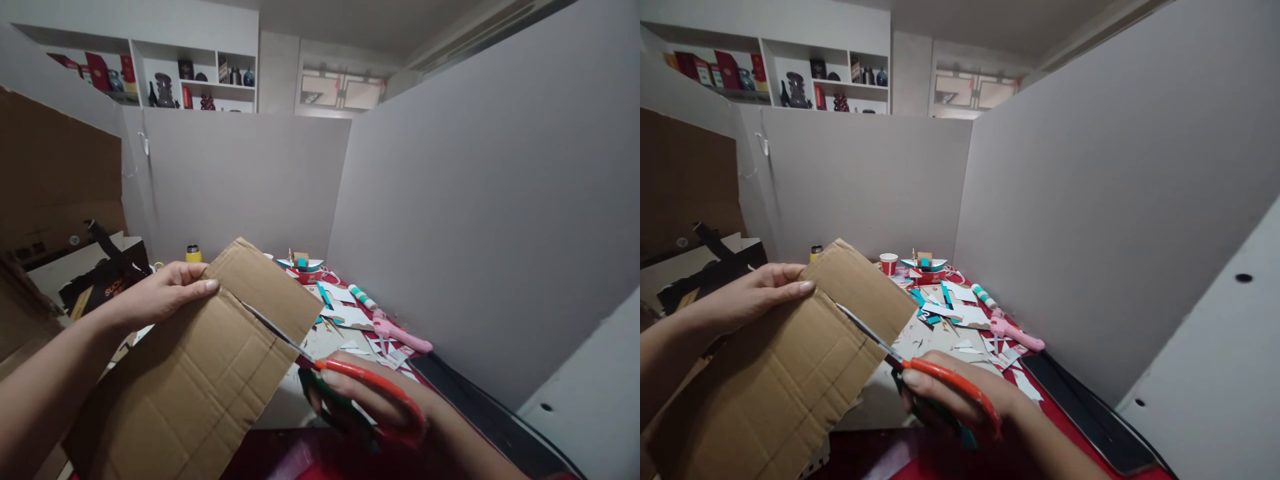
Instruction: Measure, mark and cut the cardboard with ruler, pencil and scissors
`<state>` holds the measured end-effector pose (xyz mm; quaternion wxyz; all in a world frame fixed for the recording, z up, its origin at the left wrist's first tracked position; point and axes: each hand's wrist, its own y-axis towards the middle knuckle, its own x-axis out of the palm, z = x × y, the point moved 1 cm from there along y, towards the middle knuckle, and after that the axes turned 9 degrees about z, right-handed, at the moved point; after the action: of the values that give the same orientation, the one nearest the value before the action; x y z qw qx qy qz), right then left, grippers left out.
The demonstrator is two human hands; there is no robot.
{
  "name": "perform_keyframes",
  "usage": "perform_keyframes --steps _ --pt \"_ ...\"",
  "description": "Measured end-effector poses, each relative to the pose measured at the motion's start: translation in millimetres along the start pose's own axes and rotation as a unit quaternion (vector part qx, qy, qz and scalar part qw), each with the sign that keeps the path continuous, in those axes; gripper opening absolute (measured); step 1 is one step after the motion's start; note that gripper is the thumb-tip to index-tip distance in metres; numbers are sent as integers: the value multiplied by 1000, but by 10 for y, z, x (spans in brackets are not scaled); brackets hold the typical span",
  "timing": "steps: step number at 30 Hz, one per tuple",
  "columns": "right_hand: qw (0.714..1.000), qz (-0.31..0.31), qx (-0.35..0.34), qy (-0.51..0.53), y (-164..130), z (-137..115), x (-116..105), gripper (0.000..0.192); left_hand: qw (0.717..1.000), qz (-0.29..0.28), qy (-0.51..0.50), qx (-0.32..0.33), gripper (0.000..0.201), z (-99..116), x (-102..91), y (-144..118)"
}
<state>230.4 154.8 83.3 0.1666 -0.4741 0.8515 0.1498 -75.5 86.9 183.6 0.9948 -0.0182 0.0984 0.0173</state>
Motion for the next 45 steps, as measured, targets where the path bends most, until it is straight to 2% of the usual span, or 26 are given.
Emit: perform_keyframes --steps 4,11,15,21,24,30,38,45 --pt "995 -30 -7 -94 -24 -85 -166 65 1000 23 8 -2 35 -63 -78 54" --pt "996 -50 -16 -73 -105 -77 -297 61 997 73 21 -21 38 -113 -200 82" --pt "997 -37 -38 -61 -69 -89 -234 61 997 61 54 -20 35 -136 -194 102" --pt "996 -26 -42 -75 65 -70 -56 68 997 -8 76 -34 30 -106 -40 92" --pt "994 -29 -63 -82 92 -68 -21 67 996 -22 83 -31 33 -91 13 94" --pt "991 -13 -74 -107 85 -68 -38 55 995 -23 87 -36 35 -85 29 99" --pt "996 -20 -45 -80 112 -80 1 59 996 -6 78 -51 29 -94 25 86" --pt "995 8 -85 -49 178 -55 117 57 997 -1 44 -66 34 -122 104 93"
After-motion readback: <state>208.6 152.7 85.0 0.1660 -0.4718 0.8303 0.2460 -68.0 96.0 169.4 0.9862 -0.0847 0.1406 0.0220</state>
